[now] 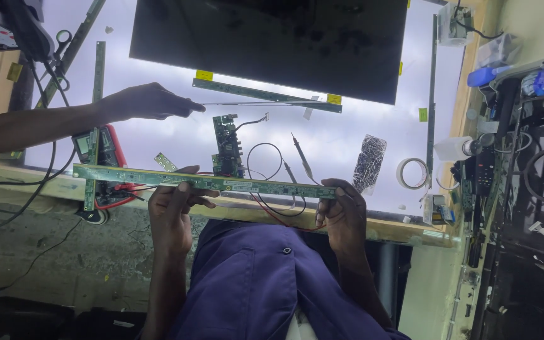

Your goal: The person handles a long green circuit board, connects it to a multimeter, and tests it against a TV screen. They then connect a ribbon cable to the board and the screen, causing the screen to light up.

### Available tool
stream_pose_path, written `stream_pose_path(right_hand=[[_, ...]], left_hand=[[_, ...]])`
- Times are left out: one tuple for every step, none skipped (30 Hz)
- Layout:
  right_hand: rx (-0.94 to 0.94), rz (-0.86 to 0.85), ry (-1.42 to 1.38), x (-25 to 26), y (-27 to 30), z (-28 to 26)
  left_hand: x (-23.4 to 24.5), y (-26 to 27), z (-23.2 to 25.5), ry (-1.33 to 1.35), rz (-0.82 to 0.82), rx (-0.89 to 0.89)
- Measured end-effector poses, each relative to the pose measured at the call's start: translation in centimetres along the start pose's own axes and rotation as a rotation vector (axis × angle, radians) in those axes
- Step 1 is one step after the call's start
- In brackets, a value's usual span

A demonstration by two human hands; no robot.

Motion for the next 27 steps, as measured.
stream_pose_path(right_hand=[[0.000, -0.002, -0.001, 0.2, -0.2, 0.0], [-0.026, -0.015, 0.026, 0.3, -0.4, 0.2], [-0.052, -0.028, 0.054, 0.4, -0.6, 0.4], [-0.053, -0.036, 0.050, 1.2, -1.8, 1.1], [-0.025, -0.014, 0.166, 2.2, -2.9, 1.5], [0.003, 0.008, 0.282, 3.1, -4.0, 1.9], [0.004, -0.001, 0.278, 3.8, -5.8, 2.7], [0.026, -0.035, 0.429, 4.3, -7.6, 3.2], [0.049, -0.069, 0.579, 4.6, -9.4, 3.8], [0.045, -0.082, 0.576, 3.7, -10.9, 3.9], [0.095, -0.147, 0.927, 2.0, -12.3, 3.6], [0.153, -0.213, 1.276, 0.1, -13.7, 3.6], [0.155, -0.224, 1.272, 0.0, -14.4, 4.9], [0.146, -0.282, 1.442, -0.6, -15.7, 6.6], [0.137, -0.339, 1.613, -1.2, -16.9, 8.3], [0.152, -0.359, 1.605, -2.6, -17.1, 8.1], [0.224, -0.438, 1.641, -4.6, -16.9, 8.1], [0.304, -0.522, 1.674, -6.7, -17.0, 8.1], [0.326, -0.547, 1.665, -7.6, -17.7, 8.4], [0.426, -0.574, 1.590, -8.9, -18.0, 8.4], [0.522, -0.600, 1.511, -10.2, -18.3, 8.3], [0.548, -0.629, 1.489, -12.8, -18.3, 7.0], [0.425, -0.748, 1.360, -15.3, -18.5, 6.4], [0.295, -0.864, 1.228, -17.7, -18.2, 6.1], [0.312, -0.896, 1.208, -19.6, -18.2, 5.4], [0.312, -1.012, 1.175, -22.0, -18.1, 5.1], [0.312, -1.127, 1.142, -24.4, -17.8, 4.8]], left_hand=[[-0.1, -0.1, 0.2, -0.001, 0.001, -0.002], [0.0, -0.1, 0.3, -0.008, 0.022, 0.001], [0.1, -0.1, 0.5, -0.014, 0.042, 0.003], [0.7, 0.0, 0.2, -0.018, 0.048, -0.004], [1.5, 0.1, -0.1, 0.008, 0.083, -0.026], [2.5, 0.2, -0.4, 0.033, 0.117, -0.049], [3.4, 0.2, -0.8, 0.029, 0.122, -0.057], [4.5, 0.4, -1.1, 0.041, 0.158, -0.074], [5.7, 0.7, -1.5, 0.052, 0.195, -0.091], [6.2, 0.9, -1.0, 0.049, 0.207, -0.096], [6.9, 1.3, -0.4, 0.048, 0.241, -0.119], [7.5, 1.6, 0.2, 0.047, 0.273, -0.142], [7.6, 2.2, 0.7, 0.045, 0.282, -0.148], [7.9, 2.4, 1.3, 0.028, 0.305, -0.157], [8.3, 2.7, 1.9, 0.012, 0.328, -0.166], [8.0, 2.9, 2.6, 0.008, 0.343, -0.183], [7.7, 3.1, 3.3, 0.000, 0.352, -0.198], [7.5, 3.2, 4.0, -0.007, 0.364, -0.219], [7.8, 3.3, 3.7, -0.010, 0.384, -0.241], [8.4, 3.5, 3.1, 0.007, 0.412, -0.230], [8.9, 3.8, 2.7, 0.026, 0.440, -0.219], [8.7, 3.8, 2.9, 0.017, 0.465, -0.249], [8.5, 3.8, 2.9, 0.054, 0.481, -0.254], [8.5, 4.0, 2.8, 0.089, 0.498, -0.255], [8.9, 4.1, 2.1, 0.078, 0.523, -0.282], [9.2, 3.9, 1.2, 0.115, 0.525, -0.303], [9.6, 3.7, 0.4, 0.151, 0.525, -0.325]])
Point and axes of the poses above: each hand's wrist, its own y-axis away from the middle knuckle, its own x-axis out of the back of the hand, z = x × y, the point moved 8 cm from there along -y, towards the middle knuckle, and after that the axes turned 9 degrees about -z, right-handed, at the moved point
